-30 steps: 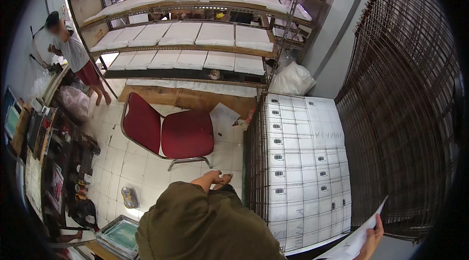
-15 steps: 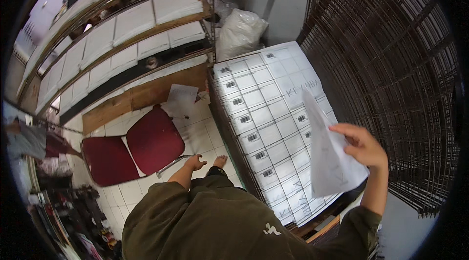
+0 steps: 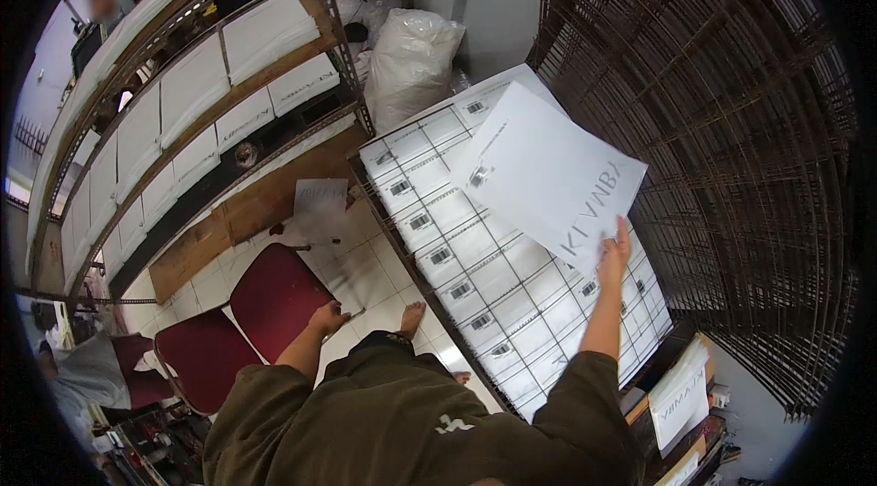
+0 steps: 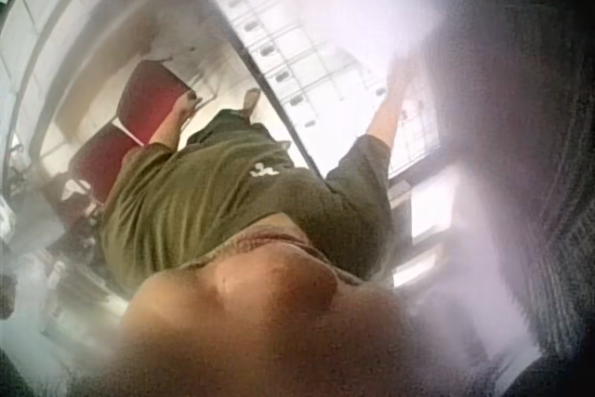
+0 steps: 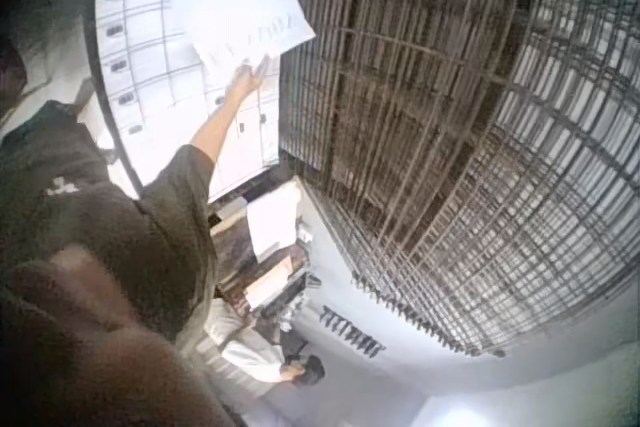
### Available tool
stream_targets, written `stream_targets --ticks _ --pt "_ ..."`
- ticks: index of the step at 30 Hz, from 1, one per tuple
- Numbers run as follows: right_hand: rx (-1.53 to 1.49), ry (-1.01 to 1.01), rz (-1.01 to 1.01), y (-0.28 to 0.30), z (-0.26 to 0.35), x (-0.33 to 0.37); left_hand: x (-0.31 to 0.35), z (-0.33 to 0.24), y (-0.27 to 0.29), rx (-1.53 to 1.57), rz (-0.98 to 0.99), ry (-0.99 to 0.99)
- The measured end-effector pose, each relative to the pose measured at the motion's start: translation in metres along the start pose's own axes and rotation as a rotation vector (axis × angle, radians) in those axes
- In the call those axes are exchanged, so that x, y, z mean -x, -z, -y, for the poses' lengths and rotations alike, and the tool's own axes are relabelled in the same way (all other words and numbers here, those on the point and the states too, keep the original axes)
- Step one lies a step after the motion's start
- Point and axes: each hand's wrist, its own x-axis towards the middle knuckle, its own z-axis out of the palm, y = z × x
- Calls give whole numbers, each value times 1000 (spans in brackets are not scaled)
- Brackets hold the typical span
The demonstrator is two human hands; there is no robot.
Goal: The person repeatedly picks up individual white sheets from a table and places them onto a large stack on a nearby rack. The action is continuous and repetitive throughout the clip.
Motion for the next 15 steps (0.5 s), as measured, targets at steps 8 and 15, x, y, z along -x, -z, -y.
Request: stream_targets --ticks 8,15 --pt "57 -93 -139 -5 -123 -48 28 9 42 6 -22 159" --pt "156 -160 -103 -14 -115 -45 30 10 31 -8 13 180"
